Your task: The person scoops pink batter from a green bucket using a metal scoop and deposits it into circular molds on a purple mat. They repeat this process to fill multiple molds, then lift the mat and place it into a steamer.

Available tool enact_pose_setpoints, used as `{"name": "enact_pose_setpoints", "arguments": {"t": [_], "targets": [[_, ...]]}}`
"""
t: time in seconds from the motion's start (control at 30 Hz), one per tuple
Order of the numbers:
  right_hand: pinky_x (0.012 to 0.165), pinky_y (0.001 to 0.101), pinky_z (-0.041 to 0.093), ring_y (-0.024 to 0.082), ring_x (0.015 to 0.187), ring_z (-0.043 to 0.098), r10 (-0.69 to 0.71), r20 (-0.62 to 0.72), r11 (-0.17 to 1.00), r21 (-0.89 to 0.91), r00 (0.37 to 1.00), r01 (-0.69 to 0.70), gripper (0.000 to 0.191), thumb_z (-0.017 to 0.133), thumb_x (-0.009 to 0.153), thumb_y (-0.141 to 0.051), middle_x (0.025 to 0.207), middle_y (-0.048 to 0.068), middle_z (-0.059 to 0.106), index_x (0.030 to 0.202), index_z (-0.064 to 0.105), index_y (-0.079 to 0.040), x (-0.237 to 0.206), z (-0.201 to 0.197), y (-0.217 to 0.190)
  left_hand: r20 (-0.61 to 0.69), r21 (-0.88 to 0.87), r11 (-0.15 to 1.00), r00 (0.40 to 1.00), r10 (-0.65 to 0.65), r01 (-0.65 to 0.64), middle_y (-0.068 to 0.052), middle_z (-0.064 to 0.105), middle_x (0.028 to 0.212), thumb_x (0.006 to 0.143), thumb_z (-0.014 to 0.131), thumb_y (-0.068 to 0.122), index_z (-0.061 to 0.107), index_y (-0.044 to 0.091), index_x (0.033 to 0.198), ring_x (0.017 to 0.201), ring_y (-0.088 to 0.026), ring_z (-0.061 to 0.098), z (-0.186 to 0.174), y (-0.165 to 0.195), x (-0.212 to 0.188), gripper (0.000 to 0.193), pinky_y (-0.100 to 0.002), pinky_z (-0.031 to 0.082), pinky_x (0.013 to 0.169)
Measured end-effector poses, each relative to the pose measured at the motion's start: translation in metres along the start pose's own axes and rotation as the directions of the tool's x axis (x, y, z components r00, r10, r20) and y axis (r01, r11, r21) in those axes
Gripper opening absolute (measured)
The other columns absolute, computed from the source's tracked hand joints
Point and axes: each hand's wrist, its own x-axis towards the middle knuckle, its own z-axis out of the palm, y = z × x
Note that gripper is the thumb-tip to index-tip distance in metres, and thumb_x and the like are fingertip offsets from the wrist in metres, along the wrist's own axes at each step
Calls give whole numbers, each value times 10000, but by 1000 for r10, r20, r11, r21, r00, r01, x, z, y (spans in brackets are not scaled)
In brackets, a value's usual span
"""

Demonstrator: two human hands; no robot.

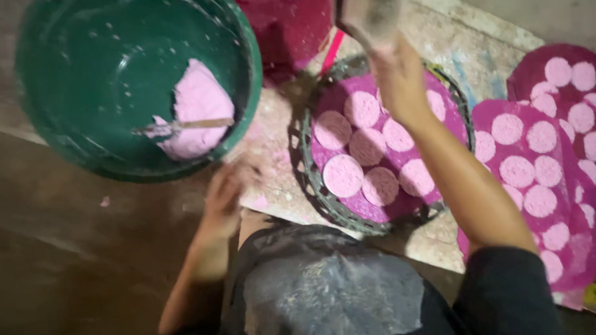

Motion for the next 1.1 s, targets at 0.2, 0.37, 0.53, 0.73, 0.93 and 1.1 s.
{"name": "enact_pose_setpoints", "arguments": {"t": [0.2,0.37,0.53,0.73,0.93,1.1], "targets": [[801,526,544,439,956,688,309,0,844,-462,951,-274,701,840,792,-473,1021,257,704,1164,540,40,72,126,-20,476,-123,508,500,-723,852,-72,691,1076,925,606,68,641,62,1200,995,-162,660,-7,-4,-43,277,-317,552,851],[860,529,531,455,1029,652,305,21,766,-599,952,-232,584,818,794,-280,1103,288,636,1214,540,14,85,174,-38,521,-44,711,623,-583,702,-89,698,1129,850,700,90,607,48,1253,1034,-213,688,-7,-14,-17,415,-334,531,925],[997,487,521,407,1172,595,-82,-99,951,-306,992,48,528,833,848,-291,1242,202,561,1274,612,-69,53,137,-22,550,-14,872,732,-402,489,-156,639,1301,736,847,159,527,64,1363,1234,-351,574,30,-14,3,711,-429,451,1049],[964,320,537,210,1198,622,-3,-373,998,-59,928,-21,361,716,950,-5,1331,82,596,1301,665,-75,-67,-5,23,612,268,874,629,-479,405,-195,472,1409,639,939,359,365,53,1485,1343,-392,378,87,3,3,1067,-562,247,1113],[874,272,540,134,1032,637,281,-707,956,147,649,-254,180,641,1064,-4,1187,49,613,1242,616,-7,-228,-96,90,522,397,855,684,-509,333,-201,442,1437,631,924,385,351,4,1480,1360,-384,357,132,21,-7,1093,-600,192,1124],[828,271,541,130,955,624,310,-788,946,201,532,-254,188,596,1046,17,1188,54,642,1231,614,-15,-310,-143,126,411,466,821,741,-531,329,-211,443,1443,644,923,357,351,-5,1501,1359,-373,361,166,30,-14,1092,-592,194,1121]]}}
